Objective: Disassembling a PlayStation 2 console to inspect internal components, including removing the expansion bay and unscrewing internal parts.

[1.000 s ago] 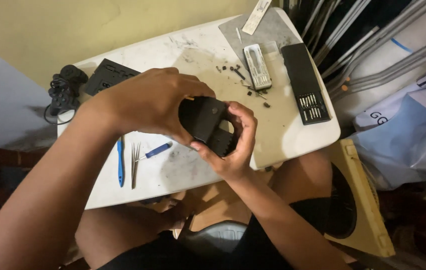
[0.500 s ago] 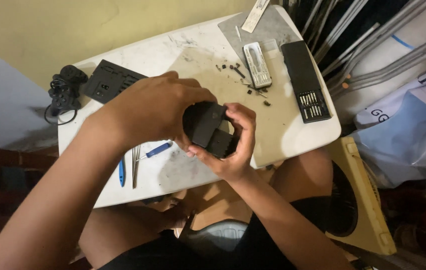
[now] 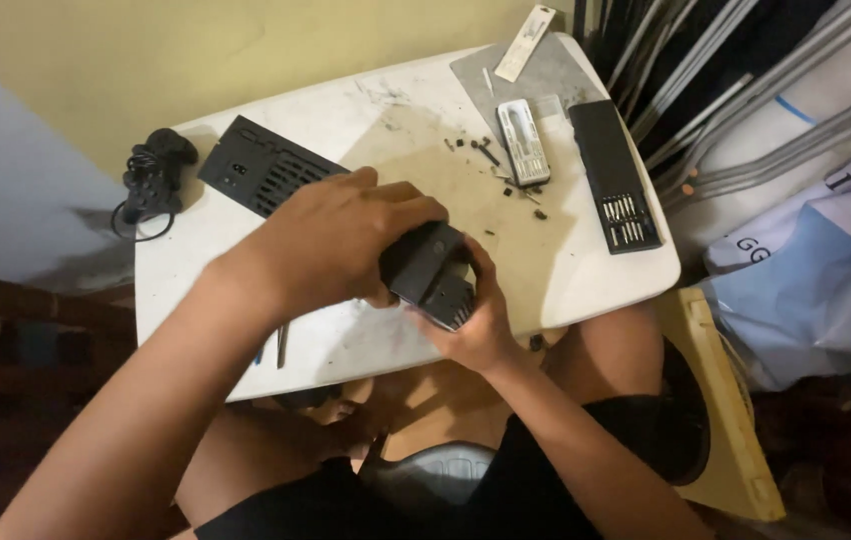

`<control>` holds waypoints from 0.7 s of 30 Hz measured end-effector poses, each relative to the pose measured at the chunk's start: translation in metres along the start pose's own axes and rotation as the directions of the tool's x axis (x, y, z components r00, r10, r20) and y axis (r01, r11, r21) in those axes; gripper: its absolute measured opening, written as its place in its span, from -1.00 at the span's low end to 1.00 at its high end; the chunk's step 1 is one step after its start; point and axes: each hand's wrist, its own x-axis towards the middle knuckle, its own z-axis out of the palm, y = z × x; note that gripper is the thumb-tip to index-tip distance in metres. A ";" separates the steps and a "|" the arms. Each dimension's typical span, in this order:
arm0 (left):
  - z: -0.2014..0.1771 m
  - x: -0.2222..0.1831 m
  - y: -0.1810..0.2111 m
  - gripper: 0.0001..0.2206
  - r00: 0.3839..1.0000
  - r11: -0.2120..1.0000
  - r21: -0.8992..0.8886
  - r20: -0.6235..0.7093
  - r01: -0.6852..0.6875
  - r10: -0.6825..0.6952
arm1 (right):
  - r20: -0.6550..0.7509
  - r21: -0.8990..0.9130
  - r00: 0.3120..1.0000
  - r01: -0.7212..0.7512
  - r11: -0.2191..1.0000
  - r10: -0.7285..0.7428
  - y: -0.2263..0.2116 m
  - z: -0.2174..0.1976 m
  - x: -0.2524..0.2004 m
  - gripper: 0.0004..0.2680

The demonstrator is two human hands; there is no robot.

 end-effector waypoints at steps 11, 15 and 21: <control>0.019 -0.024 0.002 -0.39 0.889 0.962 0.227 -0.394 -0.153 0.235 | -0.010 0.066 1.000 0.028 0.997 -0.028 -0.036 -0.014 0.017 -0.41; 0.010 -0.044 0.010 -0.29 0.853 0.980 0.116 -0.482 -0.161 0.197 | 0.099 -0.129 0.965 0.255 0.958 -0.243 -0.046 -0.040 0.031 -0.42; 0.014 -0.069 0.019 -0.46 0.762 0.967 -0.085 -0.634 -0.238 0.132 | 0.323 -0.343 0.871 0.472 0.812 -0.370 -0.105 -0.074 0.067 -0.49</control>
